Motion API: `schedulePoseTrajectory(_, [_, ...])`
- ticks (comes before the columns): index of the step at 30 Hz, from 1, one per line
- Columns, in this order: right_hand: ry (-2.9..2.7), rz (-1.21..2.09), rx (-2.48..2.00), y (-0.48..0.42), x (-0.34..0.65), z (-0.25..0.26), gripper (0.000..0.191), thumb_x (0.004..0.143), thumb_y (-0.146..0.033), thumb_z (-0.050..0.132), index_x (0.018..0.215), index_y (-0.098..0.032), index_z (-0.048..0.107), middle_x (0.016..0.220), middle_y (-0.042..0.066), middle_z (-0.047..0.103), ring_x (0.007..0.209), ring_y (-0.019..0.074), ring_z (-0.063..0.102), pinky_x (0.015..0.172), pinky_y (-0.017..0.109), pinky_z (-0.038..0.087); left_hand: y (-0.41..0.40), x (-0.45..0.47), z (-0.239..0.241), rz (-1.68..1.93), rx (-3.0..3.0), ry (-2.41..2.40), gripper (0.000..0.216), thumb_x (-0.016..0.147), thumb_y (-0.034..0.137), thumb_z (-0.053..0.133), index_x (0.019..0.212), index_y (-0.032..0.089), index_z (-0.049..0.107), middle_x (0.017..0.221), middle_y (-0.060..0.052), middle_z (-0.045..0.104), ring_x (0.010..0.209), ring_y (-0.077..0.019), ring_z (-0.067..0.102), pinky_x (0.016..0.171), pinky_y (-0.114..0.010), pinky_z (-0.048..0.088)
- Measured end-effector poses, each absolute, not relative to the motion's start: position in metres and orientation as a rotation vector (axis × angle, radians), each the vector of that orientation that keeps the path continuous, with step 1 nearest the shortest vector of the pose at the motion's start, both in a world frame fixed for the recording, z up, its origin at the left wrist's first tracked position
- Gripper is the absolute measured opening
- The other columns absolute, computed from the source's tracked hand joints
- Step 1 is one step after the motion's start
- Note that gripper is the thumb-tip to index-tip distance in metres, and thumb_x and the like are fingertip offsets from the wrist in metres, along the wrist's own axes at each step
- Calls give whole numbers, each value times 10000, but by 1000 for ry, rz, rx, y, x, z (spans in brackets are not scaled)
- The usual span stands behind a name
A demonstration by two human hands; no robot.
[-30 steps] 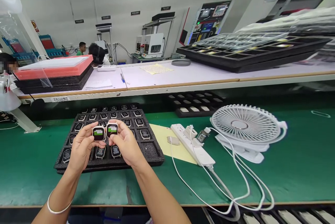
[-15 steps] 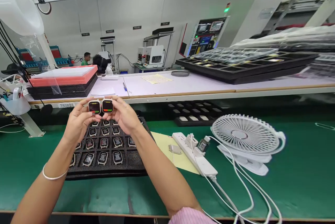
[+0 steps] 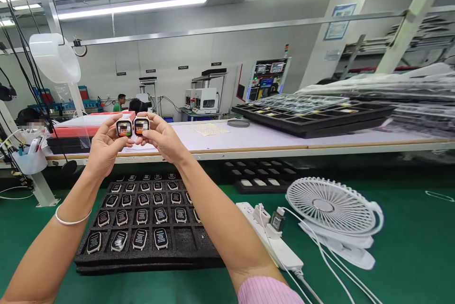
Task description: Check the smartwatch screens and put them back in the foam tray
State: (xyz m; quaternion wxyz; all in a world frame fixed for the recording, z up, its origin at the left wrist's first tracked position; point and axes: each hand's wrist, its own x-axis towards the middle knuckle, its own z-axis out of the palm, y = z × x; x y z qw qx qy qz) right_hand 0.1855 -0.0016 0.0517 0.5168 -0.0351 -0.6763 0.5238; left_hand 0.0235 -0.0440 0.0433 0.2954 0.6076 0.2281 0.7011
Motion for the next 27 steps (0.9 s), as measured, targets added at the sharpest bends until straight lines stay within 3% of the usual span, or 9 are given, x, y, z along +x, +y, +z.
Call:
schedulePoseTrajectory(17, [-1672, 1201, -86, -8, 197, 41, 491, 741, -170, 684, 1199, -201, 511, 931, 10, 626, 719, 134, 647, 705, 288, 539, -43, 30, 33, 1866, 1663, 639, 529, 668, 176, 758, 1172, 220, 603, 841, 11, 657, 608, -97, 626, 609, -240, 560])
schedulePoseTrajectory(27, [-1486, 1416, -187, -37, 200, -33, 547, 662, -82, 604, 1188, -221, 542, 954, 5, 641, 717, 134, 656, 703, 297, 548, -74, 34, -34, 1718, 1483, 748, 504, 721, 157, 712, 1206, 202, 580, 920, -12, 679, 648, -102, 673, 660, -241, 589])
